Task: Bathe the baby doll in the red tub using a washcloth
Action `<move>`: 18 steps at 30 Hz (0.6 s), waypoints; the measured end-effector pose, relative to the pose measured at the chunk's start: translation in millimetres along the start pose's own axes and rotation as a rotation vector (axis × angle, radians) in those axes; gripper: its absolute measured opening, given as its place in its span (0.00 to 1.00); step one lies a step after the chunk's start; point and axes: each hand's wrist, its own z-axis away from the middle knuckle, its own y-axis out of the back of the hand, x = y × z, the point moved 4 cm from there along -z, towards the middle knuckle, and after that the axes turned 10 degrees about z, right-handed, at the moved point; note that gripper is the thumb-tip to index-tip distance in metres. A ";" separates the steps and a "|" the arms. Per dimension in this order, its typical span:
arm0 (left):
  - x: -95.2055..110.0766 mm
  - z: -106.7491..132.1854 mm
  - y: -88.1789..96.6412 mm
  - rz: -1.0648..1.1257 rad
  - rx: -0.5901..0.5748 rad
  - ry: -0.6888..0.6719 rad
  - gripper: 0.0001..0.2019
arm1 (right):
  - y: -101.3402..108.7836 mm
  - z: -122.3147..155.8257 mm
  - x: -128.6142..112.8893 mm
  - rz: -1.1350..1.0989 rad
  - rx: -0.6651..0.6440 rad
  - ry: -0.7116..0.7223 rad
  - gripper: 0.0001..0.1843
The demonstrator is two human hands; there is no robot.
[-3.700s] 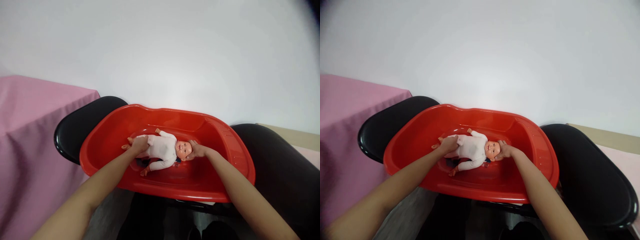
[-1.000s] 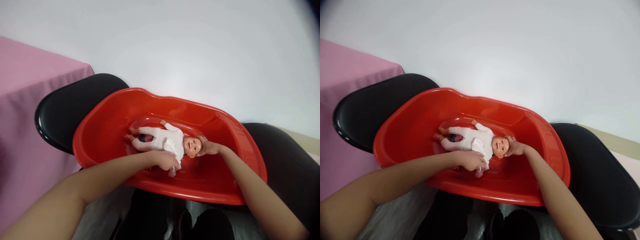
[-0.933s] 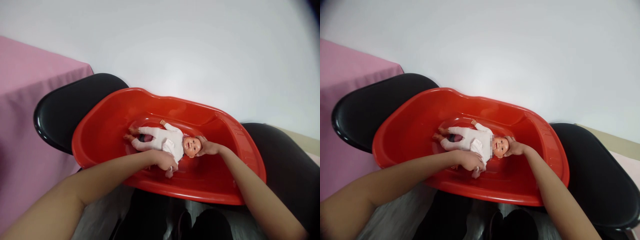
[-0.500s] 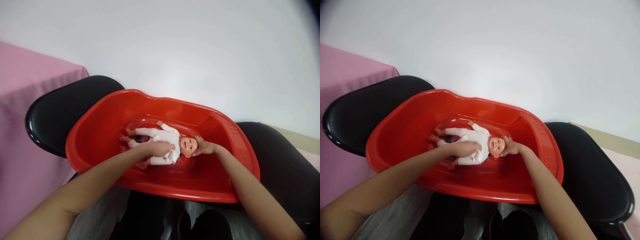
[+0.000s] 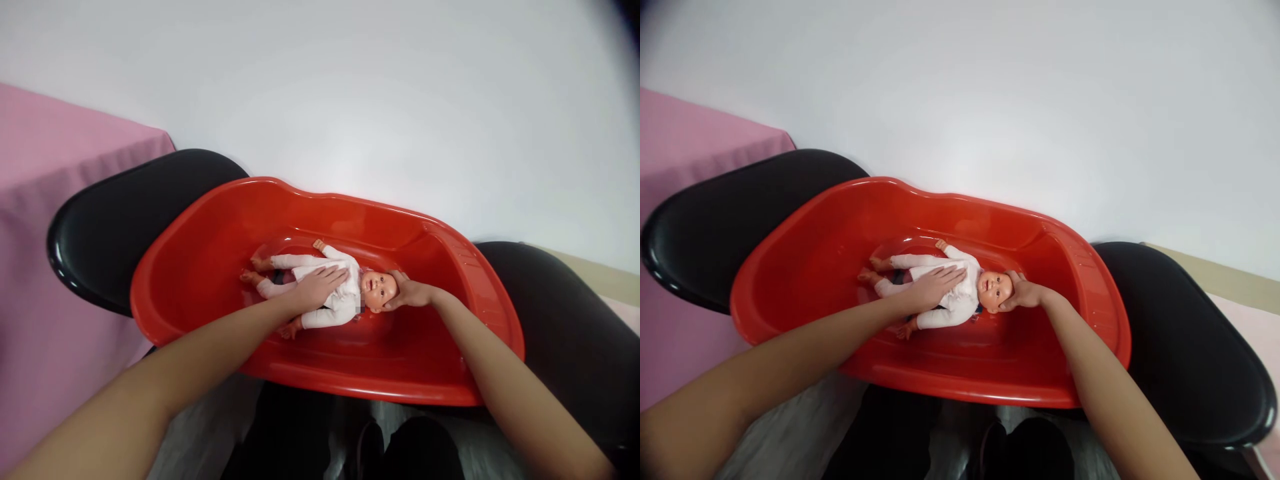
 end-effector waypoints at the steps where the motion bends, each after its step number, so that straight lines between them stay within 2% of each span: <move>1: -6.2 1.3 -0.7 0.001 0.021 0.021 0.33 | -0.9 -1.6 2.2 -0.010 0.000 0.002 0.67; 5: -32.2 -0.1 -6.7 0.014 0.072 0.150 0.35 | -4.0 -7.8 11.8 -0.018 -0.011 -0.005 0.70; 8: -50.6 -1.1 -5.0 -0.008 0.096 0.255 0.32 | -4.4 -8.5 13.0 -0.041 -0.021 0.020 0.69; 13: -81.2 8.9 16.0 -0.058 0.117 0.470 0.25 | -3.7 -5.8 9.1 -0.084 -0.042 0.031 0.66; 18: -91.1 27.0 39.1 -0.138 0.105 0.655 0.24 | -3.1 -2.9 4.7 -0.086 -0.032 0.026 0.69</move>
